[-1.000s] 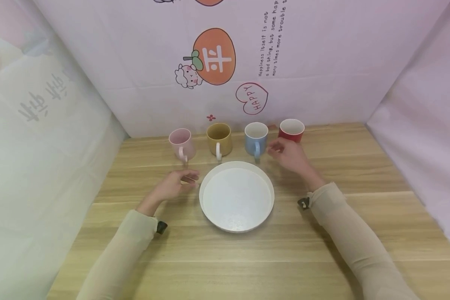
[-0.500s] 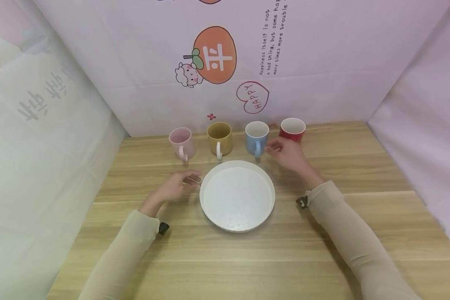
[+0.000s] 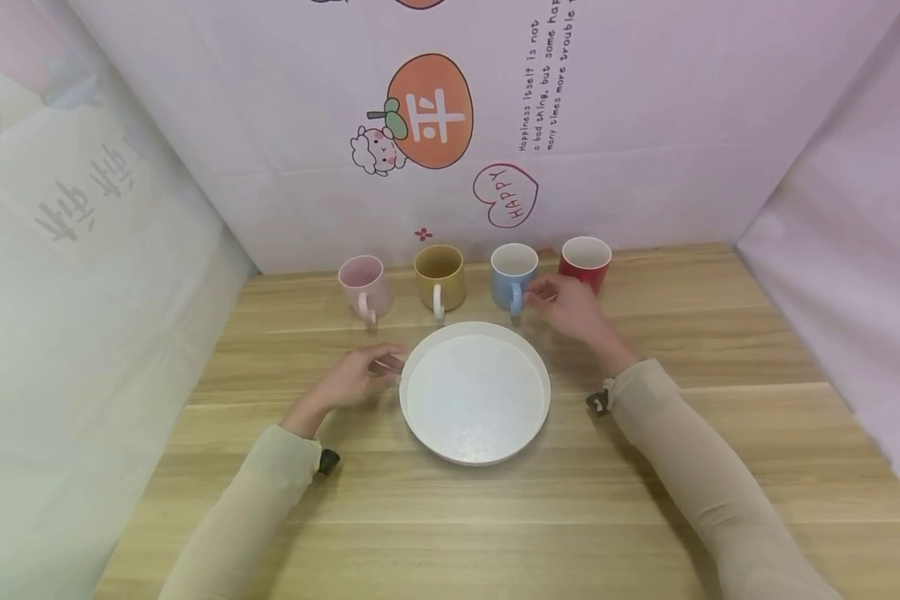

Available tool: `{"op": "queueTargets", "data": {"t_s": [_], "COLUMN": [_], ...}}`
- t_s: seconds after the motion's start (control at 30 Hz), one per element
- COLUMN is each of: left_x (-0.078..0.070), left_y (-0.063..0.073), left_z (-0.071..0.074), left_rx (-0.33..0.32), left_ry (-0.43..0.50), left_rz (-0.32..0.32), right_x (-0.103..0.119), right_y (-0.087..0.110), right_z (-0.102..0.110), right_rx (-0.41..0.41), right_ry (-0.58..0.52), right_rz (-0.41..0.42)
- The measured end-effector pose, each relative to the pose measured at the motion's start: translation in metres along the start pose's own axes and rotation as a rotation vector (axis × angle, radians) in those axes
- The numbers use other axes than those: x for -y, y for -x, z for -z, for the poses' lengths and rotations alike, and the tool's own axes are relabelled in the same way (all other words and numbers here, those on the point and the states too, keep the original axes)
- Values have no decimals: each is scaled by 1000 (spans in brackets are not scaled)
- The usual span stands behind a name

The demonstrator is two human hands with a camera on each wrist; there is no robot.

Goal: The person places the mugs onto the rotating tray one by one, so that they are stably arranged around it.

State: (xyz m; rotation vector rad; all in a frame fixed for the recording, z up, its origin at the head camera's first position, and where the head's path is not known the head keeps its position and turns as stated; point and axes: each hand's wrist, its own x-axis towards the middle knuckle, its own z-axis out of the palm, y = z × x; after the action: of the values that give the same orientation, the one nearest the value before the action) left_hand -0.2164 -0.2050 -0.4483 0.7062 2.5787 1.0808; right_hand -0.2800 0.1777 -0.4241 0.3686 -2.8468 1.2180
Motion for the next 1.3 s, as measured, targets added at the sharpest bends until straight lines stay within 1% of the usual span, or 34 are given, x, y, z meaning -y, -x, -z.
{"op": "queueTargets", "data": {"t_s": [0.17, 0.4, 0.73, 0.93, 1.13, 1.3], "left_x": [1, 1, -3, -3, -3, -3], "left_y": [0, 0, 2, 3, 4, 4], "left_z": [-2, -4, -5, -6, -6, -5], "left_rx": [12, 18, 44, 53, 56, 56], "left_ry": [17, 14, 13, 24, 24, 25], "left_rz": [-6, -9, 54, 58, 58, 55], "right_x": [-3, -6, -3, -2, -4, -5], "right_y": [-4, -10, -14, -16, -19, -21], "right_z": [-4, -10, -14, -16, -19, -20], "right_rx": [4, 14, 31, 48, 50, 51], "right_ry": [7, 16, 78, 109, 154, 165], "right_rz": [-10, -45, -72, -108, -101, -107]}}
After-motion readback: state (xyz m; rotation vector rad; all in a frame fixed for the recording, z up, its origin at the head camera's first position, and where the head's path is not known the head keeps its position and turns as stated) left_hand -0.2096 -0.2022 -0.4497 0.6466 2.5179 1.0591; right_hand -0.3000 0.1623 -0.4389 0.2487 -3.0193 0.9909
